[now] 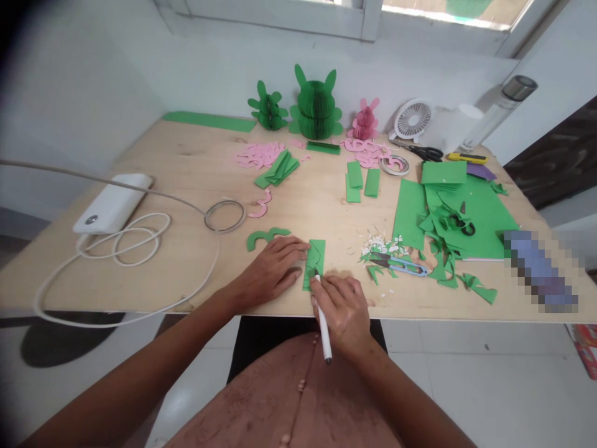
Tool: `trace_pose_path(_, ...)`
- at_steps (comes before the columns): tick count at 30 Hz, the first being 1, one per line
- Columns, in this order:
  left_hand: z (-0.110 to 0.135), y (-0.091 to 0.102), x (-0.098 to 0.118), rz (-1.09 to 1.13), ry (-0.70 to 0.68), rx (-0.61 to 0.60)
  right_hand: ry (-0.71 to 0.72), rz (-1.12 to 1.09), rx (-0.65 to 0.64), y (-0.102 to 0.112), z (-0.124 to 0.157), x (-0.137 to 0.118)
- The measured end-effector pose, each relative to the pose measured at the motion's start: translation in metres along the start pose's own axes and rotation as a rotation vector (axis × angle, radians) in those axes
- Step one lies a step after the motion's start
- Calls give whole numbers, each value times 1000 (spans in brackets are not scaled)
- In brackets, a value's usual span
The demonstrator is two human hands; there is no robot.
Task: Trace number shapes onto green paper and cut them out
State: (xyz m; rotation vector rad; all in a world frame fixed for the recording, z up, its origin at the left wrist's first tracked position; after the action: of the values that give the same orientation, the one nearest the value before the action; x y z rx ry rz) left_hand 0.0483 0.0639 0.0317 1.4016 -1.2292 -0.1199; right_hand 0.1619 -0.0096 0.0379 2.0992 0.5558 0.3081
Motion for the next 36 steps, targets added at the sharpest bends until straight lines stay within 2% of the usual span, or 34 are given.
trace_pose_path(14,-2,1,5,-33,-22,40,2,-1,12,0,0,-1)
trace_pose_path(21,-2,-3,2,-10,38,8,4,8,7,1,0,-1)
trace_pose_path(36,0,-5,4,-41,11,-39,-6,-13,-2,1,-1,-1)
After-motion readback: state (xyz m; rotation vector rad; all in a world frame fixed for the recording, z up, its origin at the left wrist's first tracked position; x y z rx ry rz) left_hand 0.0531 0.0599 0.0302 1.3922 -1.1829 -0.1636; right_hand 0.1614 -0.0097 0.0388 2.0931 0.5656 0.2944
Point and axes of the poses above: each hand's wrist, its own z-axis away from the middle knuckle, its own y-axis out of the back of the hand, x = y × z, the point moved 8 cm from there along -z, towards the middle knuckle, and after that the axes turned 14 degrees about z, right-handed, at the moved point
